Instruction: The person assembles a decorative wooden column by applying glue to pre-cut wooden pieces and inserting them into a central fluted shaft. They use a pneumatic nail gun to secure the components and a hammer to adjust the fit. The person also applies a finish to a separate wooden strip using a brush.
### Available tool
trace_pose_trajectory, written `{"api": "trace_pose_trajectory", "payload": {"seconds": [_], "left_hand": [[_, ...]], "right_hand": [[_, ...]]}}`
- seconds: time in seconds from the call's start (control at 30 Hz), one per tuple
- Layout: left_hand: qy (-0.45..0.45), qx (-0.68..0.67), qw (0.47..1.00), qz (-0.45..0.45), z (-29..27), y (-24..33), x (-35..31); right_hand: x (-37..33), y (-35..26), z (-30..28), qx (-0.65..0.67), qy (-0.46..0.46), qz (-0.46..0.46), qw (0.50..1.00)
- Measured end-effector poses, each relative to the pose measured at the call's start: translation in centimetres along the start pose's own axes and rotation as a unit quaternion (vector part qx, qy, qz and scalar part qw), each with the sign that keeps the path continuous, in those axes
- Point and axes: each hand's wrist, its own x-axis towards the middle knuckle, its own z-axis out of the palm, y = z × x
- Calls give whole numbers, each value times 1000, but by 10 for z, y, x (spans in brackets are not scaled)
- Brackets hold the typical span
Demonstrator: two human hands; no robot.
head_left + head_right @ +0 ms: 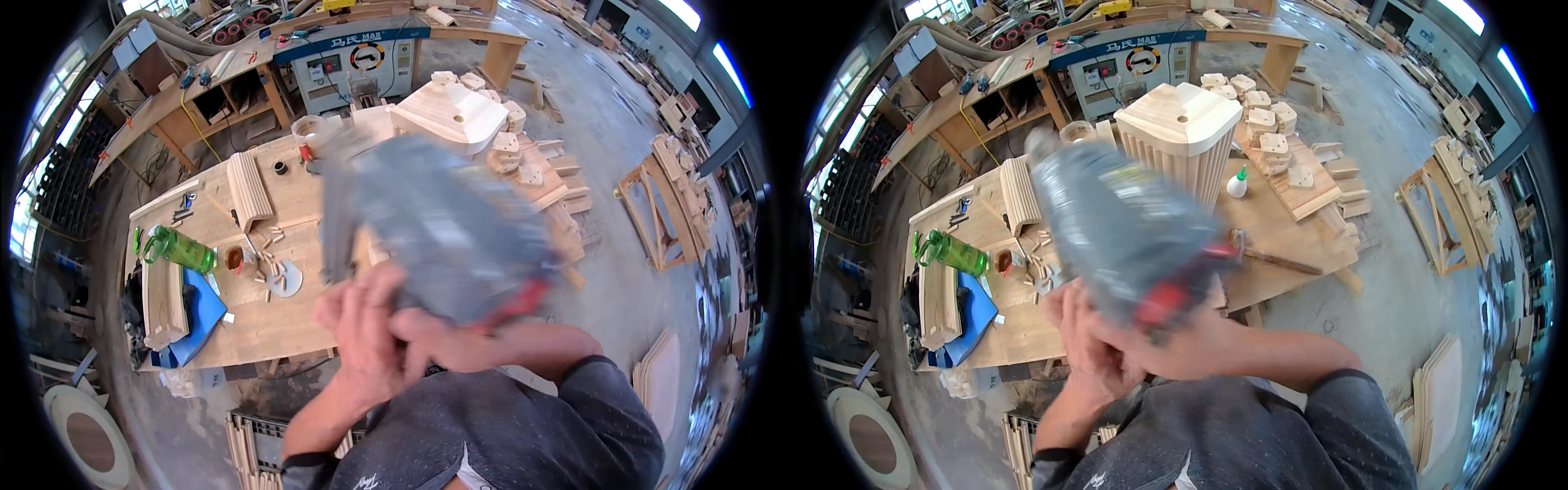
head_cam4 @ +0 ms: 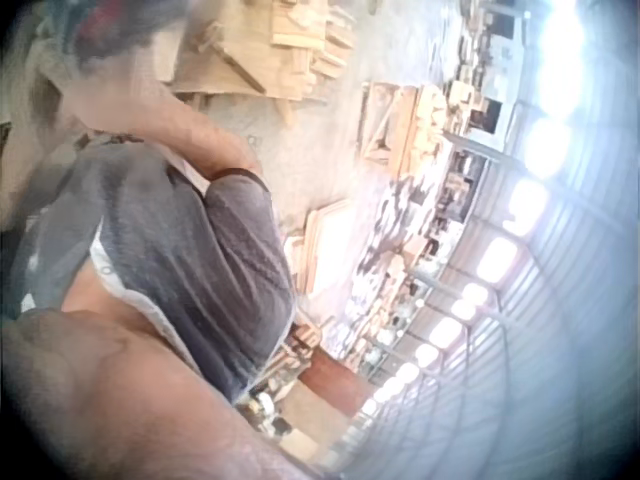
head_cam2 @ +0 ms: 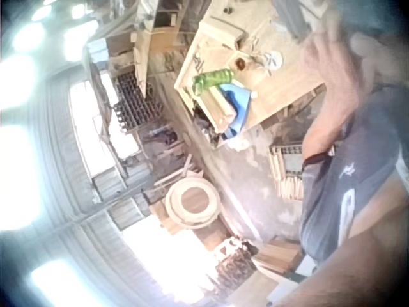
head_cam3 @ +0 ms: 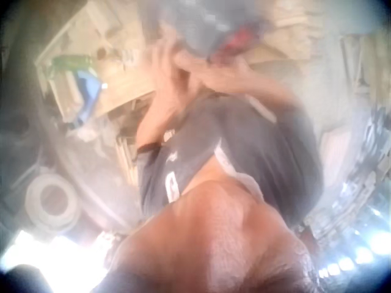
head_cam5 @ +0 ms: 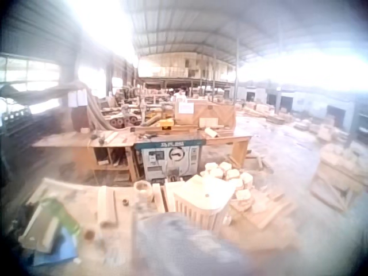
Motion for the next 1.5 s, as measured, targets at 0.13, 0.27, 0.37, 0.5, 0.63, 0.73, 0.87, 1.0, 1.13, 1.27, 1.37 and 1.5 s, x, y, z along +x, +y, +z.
{"api": "trace_pose_trajectory", "payload": {"seconds": [0.13, 0.27, 0.37, 0.5, 0.63, 0.73, 0.87, 1.0, 1.13, 1.27, 1.37, 1.5], "left_hand": [[55, -82, 990, 98, -7, -18, 36], [84, -44, 984, 152, 23, -67, 123], [-49, -34, 982, 181, 34, -83, 170], [-236, -80, 945, 210, 43, -98, 214], [-314, -157, 910, 219, 53, -108, 230], [-348, -170, 898, 208, 58, -113, 232], [-380, -185, 887, 184, 50, -104, 231], [-369, -160, 891, 208, 48, -111, 228], [-357, -170, 890, 227, 52, -110, 228], [-338, -181, 887, 257, 55, -110, 230], [-334, -173, 891, 255, 53, -116, 225], [-331, -187, 887, 261, 53, -114, 227]], "right_hand": [[-43, -54, -63, 67, 178, -108, 976], [-60, -130, -115, 79, 300, -99, 945], [-56, -160, -140, -60, 276, 17, 959], [-40, -169, -151, -207, 214, 149, 943], [-21, -167, -159, -259, 158, 211, 929], [-5, -167, -155, -290, 166, 208, 919], [16, -169, -156, -321, 166, 232, 903], [44, -180, -158, -328, 109, 319, 882], [53, -184, -156, -339, 109, 333, 873], [61, -188, -155, -335, 98, 361, 865], [68, -188, -149, -362, 114, 366, 850], [75, -191, -139, -399, 137, 378, 824]]}}
